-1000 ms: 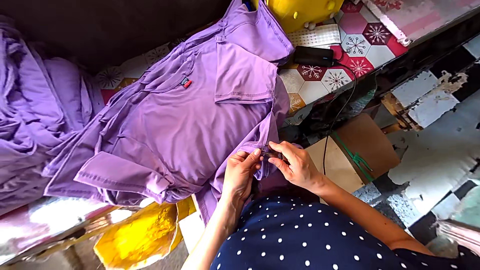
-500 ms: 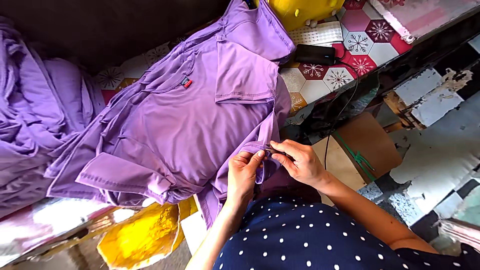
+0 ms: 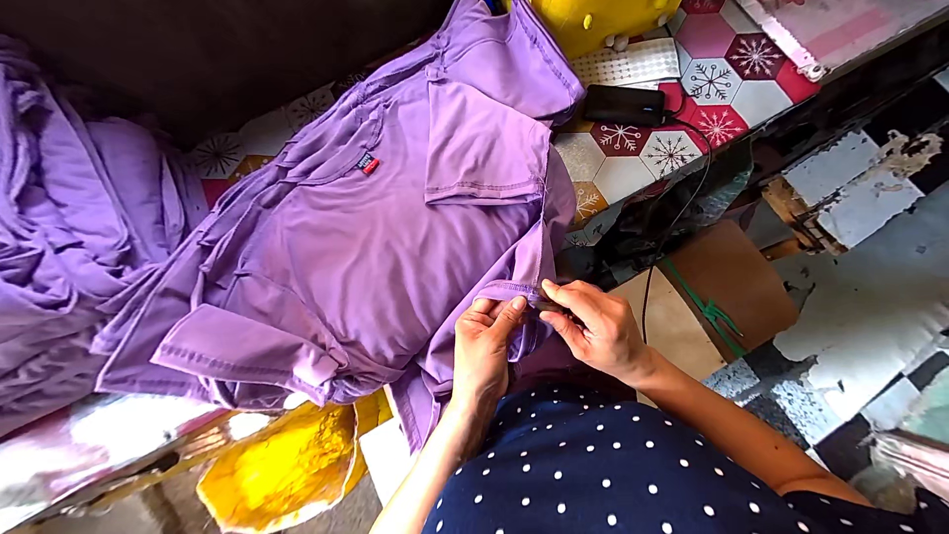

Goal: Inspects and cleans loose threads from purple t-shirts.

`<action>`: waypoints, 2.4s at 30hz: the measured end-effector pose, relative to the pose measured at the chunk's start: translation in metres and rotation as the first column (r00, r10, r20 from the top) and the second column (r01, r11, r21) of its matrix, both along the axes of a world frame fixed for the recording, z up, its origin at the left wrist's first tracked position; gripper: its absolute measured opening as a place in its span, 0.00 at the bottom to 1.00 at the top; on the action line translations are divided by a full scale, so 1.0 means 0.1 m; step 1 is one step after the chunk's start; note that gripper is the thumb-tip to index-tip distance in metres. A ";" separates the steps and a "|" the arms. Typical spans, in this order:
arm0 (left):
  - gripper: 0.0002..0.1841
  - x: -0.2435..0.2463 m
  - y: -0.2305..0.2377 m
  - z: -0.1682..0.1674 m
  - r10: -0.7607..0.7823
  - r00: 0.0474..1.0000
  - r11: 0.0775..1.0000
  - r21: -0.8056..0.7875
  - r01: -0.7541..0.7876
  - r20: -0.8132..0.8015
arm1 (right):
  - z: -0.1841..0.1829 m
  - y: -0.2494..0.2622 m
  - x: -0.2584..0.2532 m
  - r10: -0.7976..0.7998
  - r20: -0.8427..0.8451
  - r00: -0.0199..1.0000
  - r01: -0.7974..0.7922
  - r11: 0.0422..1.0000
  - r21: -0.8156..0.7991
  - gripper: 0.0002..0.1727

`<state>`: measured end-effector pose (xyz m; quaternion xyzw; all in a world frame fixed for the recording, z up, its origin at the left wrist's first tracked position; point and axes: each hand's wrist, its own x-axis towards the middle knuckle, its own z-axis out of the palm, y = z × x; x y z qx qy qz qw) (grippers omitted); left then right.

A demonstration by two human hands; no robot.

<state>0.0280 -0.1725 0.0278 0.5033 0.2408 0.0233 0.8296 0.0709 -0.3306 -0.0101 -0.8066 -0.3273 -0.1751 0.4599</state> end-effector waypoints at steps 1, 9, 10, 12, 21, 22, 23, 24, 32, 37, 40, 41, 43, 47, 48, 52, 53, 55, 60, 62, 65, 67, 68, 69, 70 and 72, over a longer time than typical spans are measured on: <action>0.09 0.00 -0.01 0.00 -0.003 1.000 1.000 0.027 0.003 0.019 | 0.01 0.01 0.00 -0.008 0.011 1.000 0.008 1.000 -0.012 0.16; 0.08 -0.03 -0.02 -0.06 -0.049 0.990 0.965 0.264 0.012 0.134 | 0.07 -0.01 0.00 -0.032 0.022 0.999 0.033 0.997 -0.069 0.13; 0.08 -0.03 -0.02 -0.07 -0.044 0.989 0.964 0.265 0.005 0.142 | 0.08 -0.01 0.00 -0.026 0.004 1.000 0.026 0.999 -0.048 0.13; 0.08 -0.01 -0.02 -0.09 -0.026 0.990 0.972 0.236 -0.007 0.138 | 0.09 -0.03 0.02 -0.006 -0.082 0.997 0.007 1.000 0.012 0.13; 0.09 0.03 -0.01 -0.11 -0.004 0.997 0.993 0.115 -0.006 0.083 | 0.00 -0.04 0.14 0.103 -0.206 0.973 -0.092 0.994 0.064 0.13; 0.09 0.03 -0.01 -0.12 -0.001 0.996 0.993 0.117 -0.010 0.090 | 0.01 -0.03 0.14 0.103 -0.208 0.973 -0.087 0.992 0.087 0.12; 0.09 0.03 -0.01 -0.13 0.003 0.995 0.993 0.116 -0.015 0.098 | 0.02 -0.03 0.14 0.101 -0.216 0.971 -0.078 0.991 0.112 0.11; 0.09 0.04 -0.01 -0.13 0.008 0.995 0.994 0.110 -0.019 0.100 | 0.04 -0.03 0.14 0.100 -0.229 0.968 -0.071 0.989 0.133 0.11; 0.11 0.10 0.00 -0.06 0.104 0.995 0.992 -0.072 -0.104 -0.005 | -0.02 -0.15 0.20 0.102 -0.228 0.968 -0.086 0.993 0.079 0.18; 0.10 0.10 -0.02 -0.04 0.070 0.997 0.994 -0.090 -0.069 0.010 | -0.03 0.01 0.05 0.012 -0.269 0.963 0.016 0.995 0.101 0.29; 0.10 0.11 -0.03 -0.05 0.080 0.997 0.991 -0.107 -0.080 -0.005 | -0.05 0.08 0.01 -0.011 -0.309 0.951 0.059 0.988 0.146 0.26; 0.10 0.12 -0.02 -0.05 0.089 0.996 0.990 -0.107 -0.090 -0.018 | -0.05 0.07 0.00 -0.013 -0.308 0.951 0.065 0.985 0.160 0.25; 0.10 0.12 -0.01 -0.04 0.096 0.995 0.989 -0.107 -0.099 -0.039 | -0.07 0.04 -0.01 -0.004 -0.288 0.958 0.051 0.986 0.157 0.25; 0.11 0.13 -0.02 -0.01 0.102 0.993 0.990 -0.091 -0.107 -0.059 | -0.10 0.00 -0.02 -0.005 -0.240 0.971 0.022 0.997 0.069 0.24; 0.11 0.12 -0.02 -0.01 0.090 0.995 0.993 -0.076 -0.093 -0.047 | -0.09 0.00 -0.02 -0.004 -0.241 0.971 0.018 0.998 0.056 0.23; 0.07 0.06 -0.04 -0.03 0.040 0.997 0.999 0.006 -0.041 0.059 | -0.01 0.00 0.00 -0.016 -0.218 0.976 0.018 1.000 0.010 0.20; 0.08 0.06 -0.04 -0.03 0.032 0.997 0.999 0.013 -0.033 0.076 | 0.03 0.00 0.01 -0.014 -0.206 0.978 0.012 1.000 -0.007 0.20; 0.10 0.06 -0.04 -0.04 0.026 0.996 1.000 0.014 -0.027 0.087 | 0.06 0.00 0.03 0.008 -0.187 0.982 -0.014 0.999 -0.029 0.20; 0.12 0.07 -0.05 -0.05 0.031 0.994 0.999 0.032 -0.035 0.105 | 0.07 0.03 0.05 0.014 -0.209 0.978 -0.013 1.000 0.006 0.17; 0.13 0.06 -0.05 -0.06 0.027 0.992 0.998 0.057 -0.034 0.124 | 0.07 0.04 0.04 0.005 -0.208 0.978 -0.002 1.000 0.013 0.16; 0.13 0.05 -0.05 -0.08 0.011 0.989 0.995 0.095 -0.025 0.145 | 0.07 0.05 0.04 -0.011 -0.190 0.982 0.012 1.000 0.006 0.14; 0.14 0.05 -0.05 -0.09 0.000 0.989 0.993 0.117 -0.018 0.150 | 0.07 0.05 0.04 -0.030 -0.158 0.987 0.031 0.999 0.005 0.13; 0.13 0.05 -0.05 -0.08 0.006 0.990 0.994 0.111 -0.022 0.143 | 0.07 0.05 0.05 -0.042 -0.146 0.988 0.045 0.999 0.017 0.12; 0.13 0.06 -0.06 -0.08 0.013 0.991 0.995 0.095 -0.026 0.130 | 0.07 0.05 0.05 -0.053 -0.146 0.988 0.060 0.997 0.039 0.11; 0.13 0.06 -0.07 -0.07 0.024 0.993 0.997 0.074 -0.033 0.112 | 0.07 0.04 0.05 -0.062 -0.163 0.985 0.074 0.995 0.068 0.11; 0.12 0.07 -0.07 -0.06 0.041 0.995 0.998 0.040 -0.045 0.092 | 0.07 0.01 0.05 -0.066 -0.206 0.976 0.089 0.990 0.107 0.11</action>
